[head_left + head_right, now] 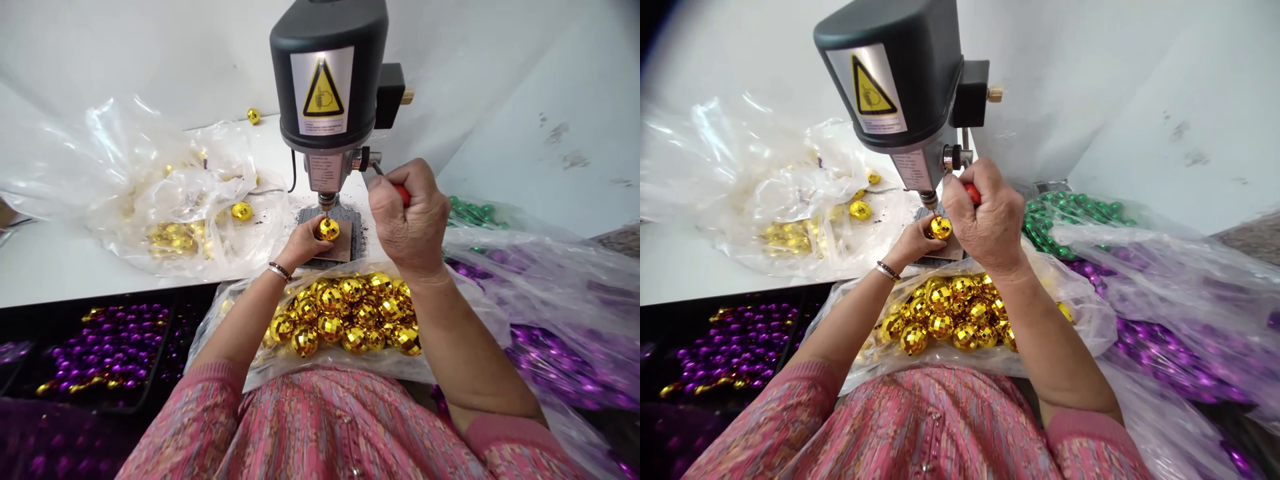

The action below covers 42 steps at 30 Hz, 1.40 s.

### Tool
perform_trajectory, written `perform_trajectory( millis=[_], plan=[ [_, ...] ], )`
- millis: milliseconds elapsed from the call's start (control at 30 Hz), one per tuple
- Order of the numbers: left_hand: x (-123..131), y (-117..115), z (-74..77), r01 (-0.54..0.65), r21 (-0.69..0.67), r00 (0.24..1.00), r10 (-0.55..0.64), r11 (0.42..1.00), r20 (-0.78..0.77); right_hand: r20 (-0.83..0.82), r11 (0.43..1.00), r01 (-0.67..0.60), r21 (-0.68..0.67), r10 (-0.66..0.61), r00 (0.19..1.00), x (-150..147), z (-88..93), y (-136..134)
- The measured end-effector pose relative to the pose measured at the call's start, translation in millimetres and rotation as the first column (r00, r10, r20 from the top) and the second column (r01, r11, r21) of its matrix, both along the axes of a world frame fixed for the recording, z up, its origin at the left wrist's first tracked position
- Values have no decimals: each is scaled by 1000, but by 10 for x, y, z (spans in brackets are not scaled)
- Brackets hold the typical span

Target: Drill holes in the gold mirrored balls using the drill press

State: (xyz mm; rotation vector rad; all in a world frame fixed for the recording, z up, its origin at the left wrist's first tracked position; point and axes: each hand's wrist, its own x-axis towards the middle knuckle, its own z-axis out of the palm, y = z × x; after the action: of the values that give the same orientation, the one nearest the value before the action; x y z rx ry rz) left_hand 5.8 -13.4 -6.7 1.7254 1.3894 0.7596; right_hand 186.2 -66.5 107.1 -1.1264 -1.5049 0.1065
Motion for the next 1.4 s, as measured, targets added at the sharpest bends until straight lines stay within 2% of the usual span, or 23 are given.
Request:
perform_trajectory(
  millis=[300, 500, 567, 633, 700, 800, 900, 1000, 1100, 1167, 1233, 1300, 1367, 1400],
  plan=[
    [-8, -30, -16, 2, 0, 1000, -2, 1000, -6, 73, 991, 21, 130, -31, 997, -13, -250, 25],
    [-10, -32, -7, -13, -15, 1000, 13, 1000, 6, 49, 959, 66, 277, -82, 995, -64, -524, 46],
    [-11, -34, 2, -9, -15, 1000, 9, 1000, -4, 28, 954, 60, 294, -72, 997, -89, -543, 45],
    [-6, -37, 13, 6, -16, 1000, -7, 1000, -17, -21, 956, 70, 285, -67, 998, -108, -438, 65],
    [6, -49, 24, 8, -15, 999, -9, 1000, -37, -98, 969, 74, 234, -52, 994, -110, -213, 129],
    [10, -104, 51, -22, -11, 999, 21, 1000, -47, -214, 997, 34, 69, -19, 977, -79, 190, 296],
    [-92, -221, 118, -20, -10, 1000, 20, 1000, -15, -233, 998, 6, -57, -19, 972, -47, 432, 428],
    [-356, -381, 248, 130, -39, 991, -130, 991, -11, -262, 999, 19, -48, -31, 965, -53, 470, 442],
    [-692, -525, 429, 310, -88, 950, -311, 947, 7, -277, 999, 16, -40, -26, 960, -74, 435, 403],
    [-877, -589, 542, 365, -96, 931, -362, 926, 49, -260, 999, -1, -39, -9, 966, -80, 416, 390],
    [-993, -624, 611, 374, -95, 926, -366, 923, 92, -257, 1000, -12, -8, 9, 966, -81, 403, 390],
    [-1040, -637, 614, 358, -124, 932, -346, 925, 109, -277, 1000, -14, 26, 21, 961, -80, 392, 390],
    [-1043, -624, 559, 290, -161, 957, -281, 943, 75, -285, 999, -13, 41, 24, 958, -79, 384, 376],
    [-1041, -602, 519, 214, -154, 977, -211, 965, 32, -280, 999, -10, 34, 19, 960, -79, 380, 365]
  ],
)
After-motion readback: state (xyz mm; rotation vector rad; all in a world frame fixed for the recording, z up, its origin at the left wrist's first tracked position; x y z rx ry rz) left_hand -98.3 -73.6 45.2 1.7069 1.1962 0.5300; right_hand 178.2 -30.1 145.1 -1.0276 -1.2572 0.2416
